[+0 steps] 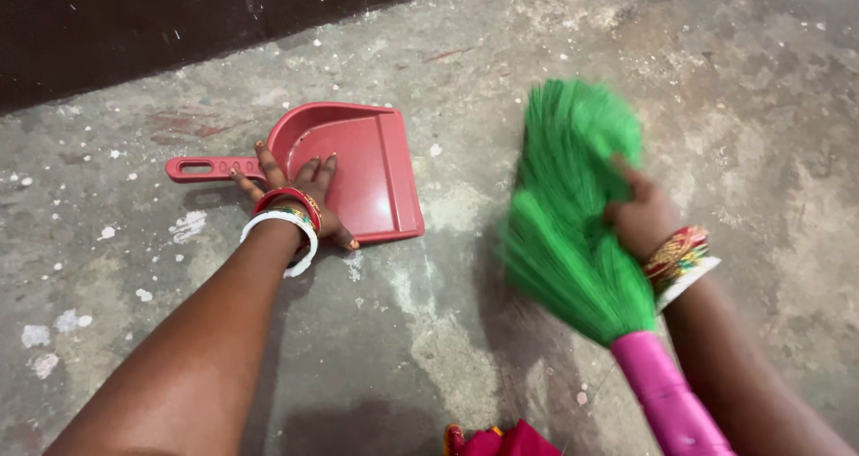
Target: The person sweeps debris into a dustpan using a broom and then moves to sweep a different area on a set of stairs.
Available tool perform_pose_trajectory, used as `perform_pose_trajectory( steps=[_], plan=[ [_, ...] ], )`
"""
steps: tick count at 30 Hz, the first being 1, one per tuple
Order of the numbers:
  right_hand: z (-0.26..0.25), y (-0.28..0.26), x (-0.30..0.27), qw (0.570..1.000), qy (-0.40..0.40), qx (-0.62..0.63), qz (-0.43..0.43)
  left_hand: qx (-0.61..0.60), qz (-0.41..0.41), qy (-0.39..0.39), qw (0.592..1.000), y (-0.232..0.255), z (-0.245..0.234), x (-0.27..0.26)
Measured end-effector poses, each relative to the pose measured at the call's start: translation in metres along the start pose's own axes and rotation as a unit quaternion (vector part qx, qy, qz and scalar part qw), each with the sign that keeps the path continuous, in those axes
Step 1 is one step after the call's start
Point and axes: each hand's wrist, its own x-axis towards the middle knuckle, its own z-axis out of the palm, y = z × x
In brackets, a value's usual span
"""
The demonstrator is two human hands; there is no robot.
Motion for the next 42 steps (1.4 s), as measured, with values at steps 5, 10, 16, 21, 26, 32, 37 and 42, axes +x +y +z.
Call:
perform_pose_trajectory(
  steps=[5,10,16,21,26,32,37,42],
  plan=[
    [0.089,-0.031,-0.04,0.993,-0.067,-0.084,0.04,0.015,-0.004,-0.002,1.0,0.0,0.0,0.005],
    [0.109,-0.082,-0.05,0.987,-0.094,0.016,-0.13,0.014,-0.008,0.002,1.0,0.001,0.0,0.004],
    [0.034,-0.063,-0.018,0.996,-0.015,0.053,-0.067,0.015,-0.011,-0.009,1.0,0.001,0.0,0.004],
    [-0.027,-0.006,0.008,0.992,-0.003,0.11,-0.054,0.009,-0.004,-0.004,1.0,0.0,0.0,0.004],
    [0.046,0.013,-0.016,0.993,-0.011,-0.097,-0.064,0.014,-0.008,-0.005,1.0,0.001,0.0,0.004],
    [0.109,-0.081,-0.053,0.994,-0.093,-0.051,-0.028,0.022,-0.012,-0.014,1.0,0.002,-0.002,0.003],
    [0.09,-0.1,-0.048,0.984,-0.073,0.062,-0.149,0.021,-0.009,-0.005,1.0,0.001,-0.003,0.002],
    [-0.001,-0.06,-0.011,0.994,-0.016,0.102,-0.026,0.015,-0.001,0.008,1.0,0.001,-0.001,0.0]
  ],
)
